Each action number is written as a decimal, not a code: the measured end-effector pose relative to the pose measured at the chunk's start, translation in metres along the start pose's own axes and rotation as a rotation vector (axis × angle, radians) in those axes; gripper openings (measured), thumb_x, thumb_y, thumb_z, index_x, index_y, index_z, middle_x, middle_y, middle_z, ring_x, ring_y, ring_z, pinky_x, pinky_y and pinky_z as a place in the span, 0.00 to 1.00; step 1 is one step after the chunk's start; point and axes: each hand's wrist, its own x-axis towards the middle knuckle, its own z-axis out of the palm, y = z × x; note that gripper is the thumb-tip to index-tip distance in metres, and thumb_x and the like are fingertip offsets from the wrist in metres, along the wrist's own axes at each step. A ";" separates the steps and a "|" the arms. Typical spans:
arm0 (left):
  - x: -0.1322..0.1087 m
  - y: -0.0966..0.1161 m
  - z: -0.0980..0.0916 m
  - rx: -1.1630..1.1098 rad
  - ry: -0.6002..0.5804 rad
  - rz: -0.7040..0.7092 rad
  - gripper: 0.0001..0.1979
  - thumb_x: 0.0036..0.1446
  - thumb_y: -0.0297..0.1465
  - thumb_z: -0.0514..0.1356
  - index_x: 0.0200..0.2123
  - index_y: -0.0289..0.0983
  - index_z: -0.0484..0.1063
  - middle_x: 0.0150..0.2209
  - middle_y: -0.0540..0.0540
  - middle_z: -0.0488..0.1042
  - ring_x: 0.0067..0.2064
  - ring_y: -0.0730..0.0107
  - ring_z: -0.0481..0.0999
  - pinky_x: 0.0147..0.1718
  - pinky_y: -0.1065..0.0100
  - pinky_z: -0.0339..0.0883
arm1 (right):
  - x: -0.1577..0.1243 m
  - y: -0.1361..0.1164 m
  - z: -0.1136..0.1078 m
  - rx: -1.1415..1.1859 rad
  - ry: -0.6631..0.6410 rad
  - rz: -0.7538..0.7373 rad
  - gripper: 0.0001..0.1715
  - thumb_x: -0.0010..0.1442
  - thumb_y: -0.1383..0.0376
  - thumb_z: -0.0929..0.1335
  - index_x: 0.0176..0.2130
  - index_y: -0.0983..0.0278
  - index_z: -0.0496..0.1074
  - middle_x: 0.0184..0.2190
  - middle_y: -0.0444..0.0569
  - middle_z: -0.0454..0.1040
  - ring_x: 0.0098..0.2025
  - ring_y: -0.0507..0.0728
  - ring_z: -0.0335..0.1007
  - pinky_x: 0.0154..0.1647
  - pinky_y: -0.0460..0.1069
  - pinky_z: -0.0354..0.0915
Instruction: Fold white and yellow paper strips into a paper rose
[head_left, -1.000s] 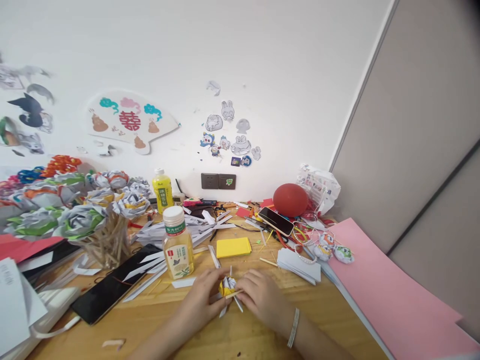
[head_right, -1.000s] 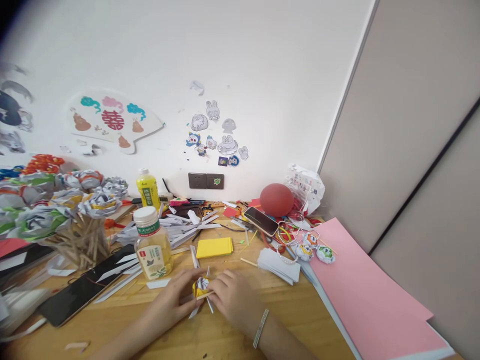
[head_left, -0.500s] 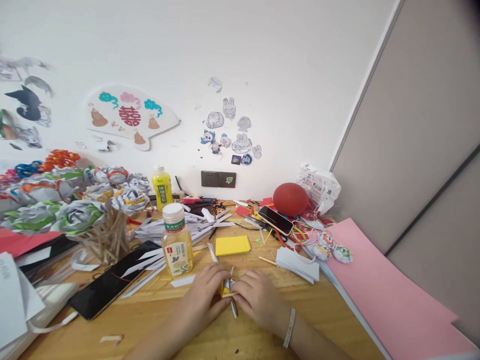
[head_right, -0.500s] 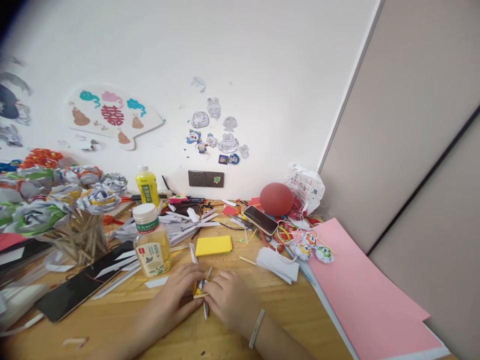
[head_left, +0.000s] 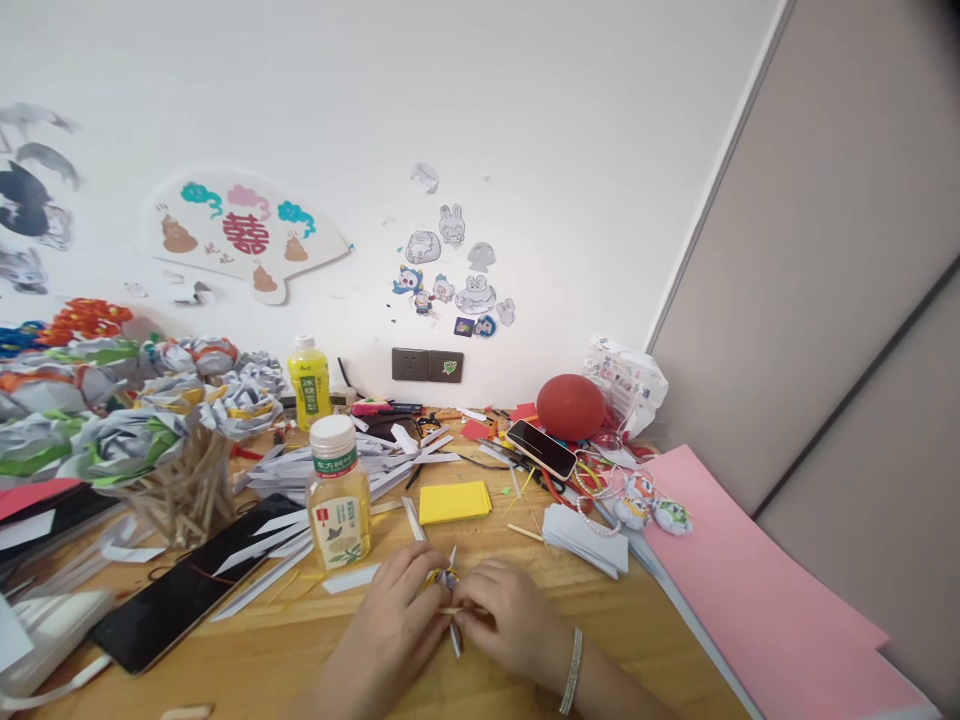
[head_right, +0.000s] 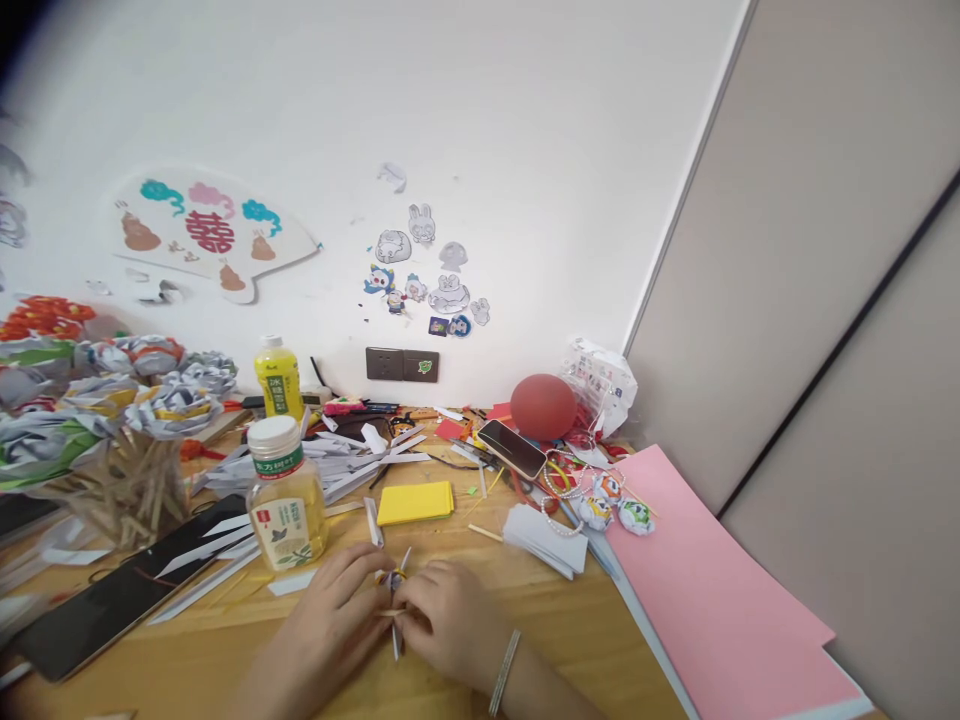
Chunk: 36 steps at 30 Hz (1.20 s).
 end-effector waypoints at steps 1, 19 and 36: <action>0.000 0.001 0.000 -0.004 0.003 -0.003 0.06 0.55 0.24 0.54 0.30 0.38 0.69 0.40 0.42 0.72 0.46 0.59 0.68 0.43 0.60 0.66 | 0.000 0.000 0.001 -0.006 0.004 0.005 0.03 0.56 0.70 0.66 0.33 0.62 0.67 0.28 0.43 0.71 0.32 0.53 0.66 0.33 0.46 0.59; 0.002 0.000 -0.002 -0.058 -0.070 -0.100 0.08 0.54 0.25 0.55 0.30 0.39 0.73 0.41 0.42 0.71 0.47 0.56 0.67 0.43 0.58 0.66 | 0.000 -0.006 0.001 -0.149 0.106 -0.133 0.10 0.62 0.69 0.59 0.31 0.64 0.66 0.26 0.48 0.70 0.30 0.55 0.64 0.31 0.48 0.60; 0.001 -0.001 0.000 -0.081 -0.122 -0.162 0.09 0.55 0.25 0.55 0.25 0.39 0.73 0.43 0.43 0.70 0.48 0.56 0.64 0.44 0.56 0.64 | 0.000 -0.004 0.006 -0.201 0.080 -0.094 0.08 0.61 0.67 0.61 0.31 0.64 0.65 0.28 0.47 0.70 0.32 0.55 0.64 0.31 0.49 0.59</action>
